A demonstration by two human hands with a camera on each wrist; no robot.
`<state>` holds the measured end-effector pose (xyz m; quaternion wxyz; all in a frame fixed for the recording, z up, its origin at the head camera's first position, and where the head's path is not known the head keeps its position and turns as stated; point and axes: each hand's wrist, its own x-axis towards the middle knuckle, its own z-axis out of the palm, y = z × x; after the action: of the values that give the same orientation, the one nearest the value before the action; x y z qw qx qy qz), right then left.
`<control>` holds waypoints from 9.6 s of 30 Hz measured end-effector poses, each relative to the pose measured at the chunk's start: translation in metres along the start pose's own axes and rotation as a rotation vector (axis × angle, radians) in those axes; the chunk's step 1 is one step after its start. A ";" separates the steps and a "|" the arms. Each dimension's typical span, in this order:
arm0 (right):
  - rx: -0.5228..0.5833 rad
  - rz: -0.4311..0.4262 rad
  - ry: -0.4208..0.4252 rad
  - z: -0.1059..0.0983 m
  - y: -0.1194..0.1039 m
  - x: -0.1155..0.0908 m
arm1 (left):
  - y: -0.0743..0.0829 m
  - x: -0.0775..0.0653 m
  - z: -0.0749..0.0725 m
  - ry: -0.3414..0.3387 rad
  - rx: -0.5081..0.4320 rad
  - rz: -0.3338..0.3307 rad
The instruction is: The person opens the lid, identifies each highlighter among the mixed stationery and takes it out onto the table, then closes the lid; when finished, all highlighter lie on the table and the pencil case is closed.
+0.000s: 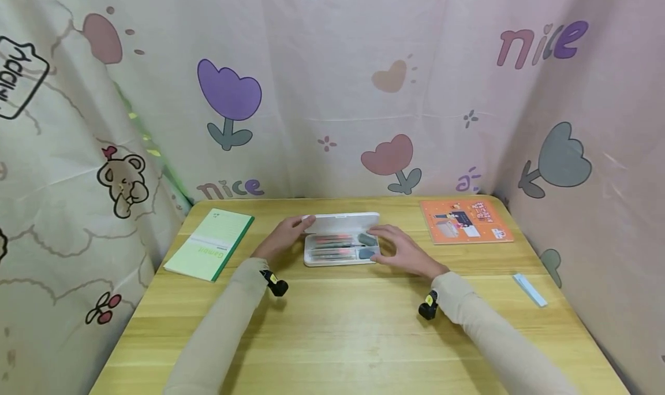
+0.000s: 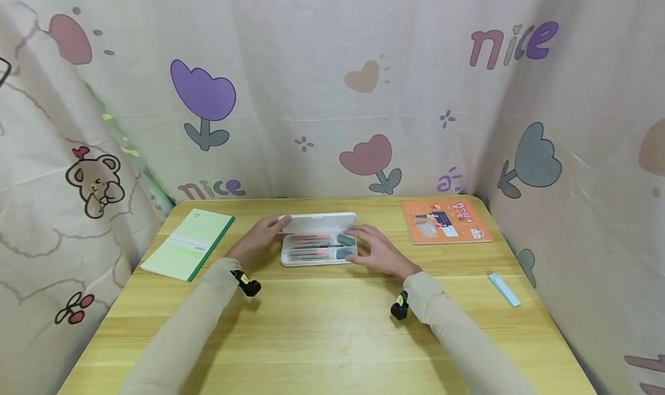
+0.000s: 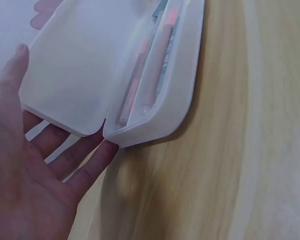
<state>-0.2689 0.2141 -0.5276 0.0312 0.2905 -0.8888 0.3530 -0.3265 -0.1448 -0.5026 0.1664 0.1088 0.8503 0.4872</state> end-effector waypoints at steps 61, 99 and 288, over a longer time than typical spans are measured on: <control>-0.071 0.079 -0.216 0.006 0.008 0.038 | 0.009 -0.016 0.019 -0.004 0.716 0.238; -0.030 0.091 -0.197 0.009 0.010 0.034 | 0.032 -0.016 0.044 0.106 0.872 0.179; -0.038 0.102 -0.191 0.011 0.013 0.035 | -0.011 -0.065 0.019 0.105 0.640 0.431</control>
<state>-0.3028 0.1972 -0.5344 -0.0661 0.2767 -0.9079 0.3079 -0.2599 -0.1580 -0.5097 -0.0257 0.3063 0.9244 0.2258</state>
